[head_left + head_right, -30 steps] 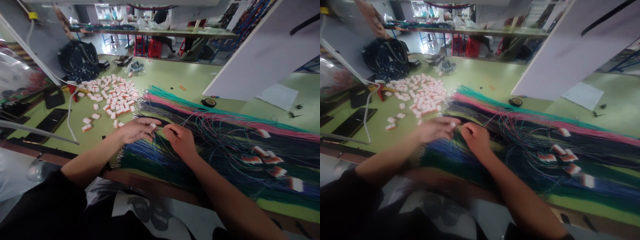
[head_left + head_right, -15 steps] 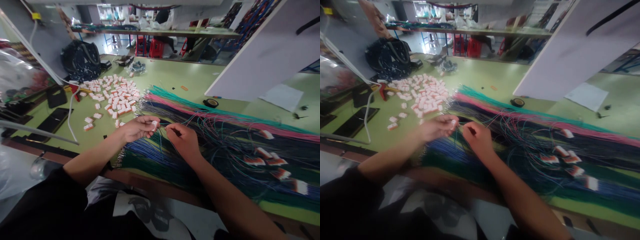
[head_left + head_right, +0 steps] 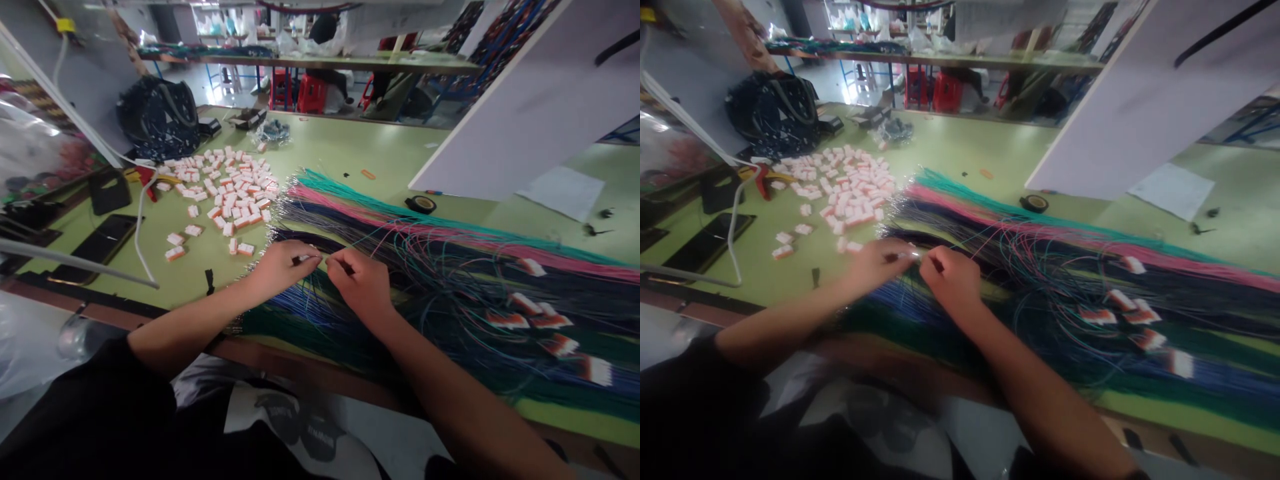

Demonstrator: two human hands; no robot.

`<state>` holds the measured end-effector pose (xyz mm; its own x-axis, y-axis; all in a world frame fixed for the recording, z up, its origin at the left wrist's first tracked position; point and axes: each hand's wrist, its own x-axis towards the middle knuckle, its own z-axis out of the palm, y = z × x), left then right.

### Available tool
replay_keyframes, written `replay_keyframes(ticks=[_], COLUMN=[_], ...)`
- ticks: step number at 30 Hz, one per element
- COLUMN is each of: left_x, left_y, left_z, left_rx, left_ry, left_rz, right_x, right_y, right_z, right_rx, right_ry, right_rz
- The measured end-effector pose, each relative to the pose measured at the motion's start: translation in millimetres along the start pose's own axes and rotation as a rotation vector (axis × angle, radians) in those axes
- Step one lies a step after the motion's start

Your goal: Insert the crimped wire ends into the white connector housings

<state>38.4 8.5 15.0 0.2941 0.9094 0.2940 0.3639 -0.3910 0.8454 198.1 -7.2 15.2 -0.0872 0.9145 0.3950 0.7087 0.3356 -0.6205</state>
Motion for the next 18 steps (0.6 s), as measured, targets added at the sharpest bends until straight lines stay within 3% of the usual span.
replay_keyframes(ticks=[8, 14, 18], left_x=[-0.5, -2.4, -1.5], left_y=[-6.8, -3.9, -2.0], left_z=[2.4, 2.4, 2.3], left_rx=[0.238, 0.361, 0.350], left_ry=[0.029, 0.033, 0.036], left_rz=[0.238, 0.255, 0.172], right_x=[-1.2, -2.0, -2.1], right_y=[2.2, 1.6, 1.7], right_z=[3.1, 5.7, 7.5], right_rx=[-0.167, -0.302, -0.319], right_ry=[-0.026, -0.061, -0.077], right_rz=[-0.086, -0.147, -0.177])
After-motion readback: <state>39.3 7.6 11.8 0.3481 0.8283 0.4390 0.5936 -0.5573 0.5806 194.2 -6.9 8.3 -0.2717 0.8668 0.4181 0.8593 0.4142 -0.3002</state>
